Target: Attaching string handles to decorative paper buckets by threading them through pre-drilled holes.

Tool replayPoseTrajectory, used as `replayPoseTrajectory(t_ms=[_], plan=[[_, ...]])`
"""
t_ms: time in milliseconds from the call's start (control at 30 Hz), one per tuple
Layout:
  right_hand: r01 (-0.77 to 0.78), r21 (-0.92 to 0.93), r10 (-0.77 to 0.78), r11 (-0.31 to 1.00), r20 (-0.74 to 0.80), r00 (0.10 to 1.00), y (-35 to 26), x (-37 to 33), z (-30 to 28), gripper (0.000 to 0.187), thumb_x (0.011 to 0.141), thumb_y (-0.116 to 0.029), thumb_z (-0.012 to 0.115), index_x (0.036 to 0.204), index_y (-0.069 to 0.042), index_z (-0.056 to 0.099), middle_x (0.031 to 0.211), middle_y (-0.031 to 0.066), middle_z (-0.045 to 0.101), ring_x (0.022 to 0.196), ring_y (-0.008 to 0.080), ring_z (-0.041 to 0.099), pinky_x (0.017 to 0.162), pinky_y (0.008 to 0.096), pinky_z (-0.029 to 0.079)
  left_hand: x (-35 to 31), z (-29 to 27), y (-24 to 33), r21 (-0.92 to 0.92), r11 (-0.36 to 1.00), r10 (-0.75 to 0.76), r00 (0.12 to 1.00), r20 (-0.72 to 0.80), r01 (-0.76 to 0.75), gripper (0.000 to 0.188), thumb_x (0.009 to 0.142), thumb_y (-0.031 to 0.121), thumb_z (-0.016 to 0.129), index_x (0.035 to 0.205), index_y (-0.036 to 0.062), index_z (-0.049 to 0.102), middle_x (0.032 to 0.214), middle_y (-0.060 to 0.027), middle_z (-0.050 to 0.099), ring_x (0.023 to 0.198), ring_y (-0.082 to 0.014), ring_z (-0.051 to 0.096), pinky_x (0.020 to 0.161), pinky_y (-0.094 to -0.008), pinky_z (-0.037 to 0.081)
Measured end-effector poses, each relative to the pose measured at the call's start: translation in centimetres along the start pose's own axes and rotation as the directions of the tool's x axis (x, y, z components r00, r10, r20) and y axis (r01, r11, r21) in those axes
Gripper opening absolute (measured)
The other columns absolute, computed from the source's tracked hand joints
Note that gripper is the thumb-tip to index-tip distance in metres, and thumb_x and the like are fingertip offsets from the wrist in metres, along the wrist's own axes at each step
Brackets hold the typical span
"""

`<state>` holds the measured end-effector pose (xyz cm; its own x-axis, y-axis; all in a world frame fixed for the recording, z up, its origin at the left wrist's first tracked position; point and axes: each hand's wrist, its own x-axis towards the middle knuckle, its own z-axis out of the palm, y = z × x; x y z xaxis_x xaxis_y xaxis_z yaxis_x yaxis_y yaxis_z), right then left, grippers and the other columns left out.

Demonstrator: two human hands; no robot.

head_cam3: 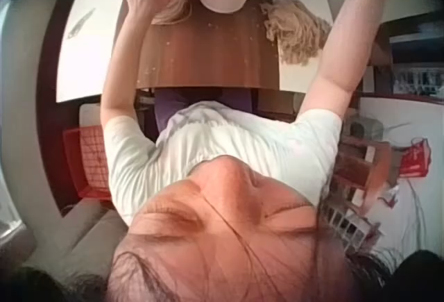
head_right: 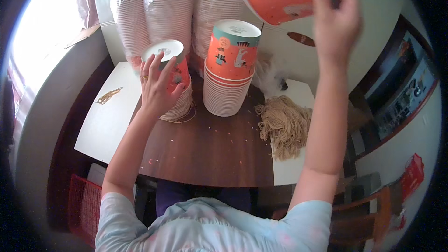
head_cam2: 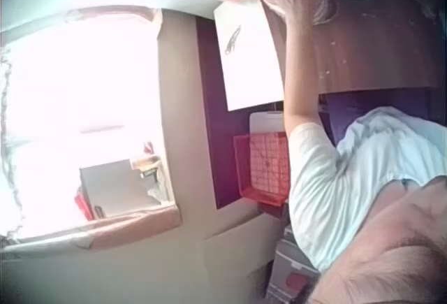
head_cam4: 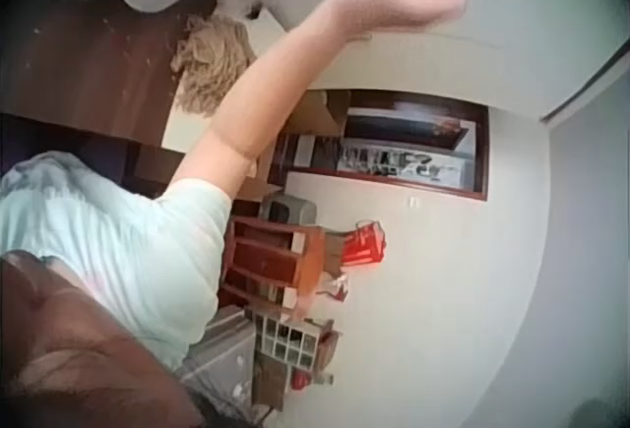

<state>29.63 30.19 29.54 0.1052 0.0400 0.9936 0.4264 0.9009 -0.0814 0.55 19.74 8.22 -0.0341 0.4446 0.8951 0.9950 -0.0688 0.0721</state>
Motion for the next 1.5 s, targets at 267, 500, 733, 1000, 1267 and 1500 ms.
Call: replayPoseTrajectory(t_ms=[267, 500, 733, 1000, 1267, 1500], plan=[[-0.721, 0.556, 0.829, -0.415, 0.558, -0.046, -6.4, -26.2, -5.8, 0.024, 0.092, -0.023, 0.054, 0.107, -0.004, 0.060, 0.103, 0.0061, 0.065, 0.097, 0.0181, 0.061, 0.091, 0.0330, 0.048, -3.4, -4.3, 7.5, -0.724, 0.178, -0.206, 0.745, 0.635, 0.666, 0.059, 0.092, 0.018, 0.058, 0.141, -0.0007, 0.032, 0.128, -0.0139, 0.051, 0.112, -0.0161, 0.052, 0.093, -0.0299, 0.044], [-0.569, -0.346, 0.628, 0.746, 0.650, 0.428, -1.8, -31.4, -11.5, 0.012, 0.083, -0.014, 0.066, 0.093, -0.007, 0.065, 0.090, 0.0081, 0.063, 0.085, 0.0246, 0.061, 0.077, 0.0364, 0.050, -6.9, -5.3, 3.8, -0.541, 0.189, -0.271, 0.573, 0.774, 0.820, 0.041, 0.077, -0.004, 0.040, 0.114, -0.0039, 0.057, 0.091, -0.0066, 0.063, 0.086, -0.0116, 0.058, 0.076, -0.0262, 0.046], [-0.019, -0.488, 0.430, 0.872, 0.749, 0.503, 6.7, -25.6, -12.5, 0.022, 0.076, -0.015, 0.070, 0.095, -0.007, 0.065, 0.106, 0.0057, 0.056, 0.101, 0.0282, 0.051, 0.092, 0.0394, 0.041, -8.5, -6.4, 4.2, -0.264, 0.412, -0.283, 0.398, 0.873, 0.872, 0.036, 0.078, 0.000, 0.043, 0.111, -0.0058, 0.058, 0.087, -0.0123, 0.063, 0.080, -0.0146, 0.057, 0.074, -0.0287, 0.046], [-0.469, -0.376, 0.575, 0.799, 0.706, 0.413, 11.0, -23.0, -8.8, 0.013, 0.077, -0.015, 0.064, 0.082, -0.004, 0.069, 0.076, 0.0076, 0.065, 0.069, 0.0160, 0.061, 0.066, 0.0308, 0.049, -8.0, -8.2, 4.5, -0.209, 0.597, -0.380, 0.502, 0.777, 0.775, 0.033, 0.085, 0.015, 0.061, 0.114, -0.0010, 0.060, 0.100, -0.0113, 0.063, 0.068, -0.0154, 0.056, 0.066, -0.0279, 0.047], [-0.793, -0.025, 0.584, 0.608, 0.691, 0.426, 6.0, -13.0, -5.5, 0.008, 0.083, -0.006, 0.060, 0.085, 0.000, 0.066, 0.088, 0.0064, 0.068, 0.080, 0.0111, 0.060, 0.079, 0.0266, 0.048, -4.4, -8.7, 5.2, -0.446, 0.660, -0.291, 0.754, 0.589, 0.604, 0.033, 0.082, 0.012, 0.068, 0.113, 0.0006, 0.062, 0.103, -0.0073, 0.060, 0.057, -0.0065, 0.048, 0.055, -0.0217, 0.041], [-0.905, 0.158, 0.317, 0.395, 0.901, 0.296, -5.2, -9.3, -2.9, 0.010, 0.090, -0.011, 0.057, 0.092, -0.002, 0.059, 0.081, 0.0069, 0.064, 0.061, 0.0072, 0.057, 0.055, 0.0218, 0.047, -1.3, -6.0, 8.5, -0.636, 0.124, 0.077, 0.631, 0.772, 0.762, 0.054, 0.088, 0.014, 0.067, 0.135, 0.0005, 0.045, 0.114, -0.0070, 0.058, 0.088, -0.0087, 0.059, 0.073, -0.0229, 0.049]])
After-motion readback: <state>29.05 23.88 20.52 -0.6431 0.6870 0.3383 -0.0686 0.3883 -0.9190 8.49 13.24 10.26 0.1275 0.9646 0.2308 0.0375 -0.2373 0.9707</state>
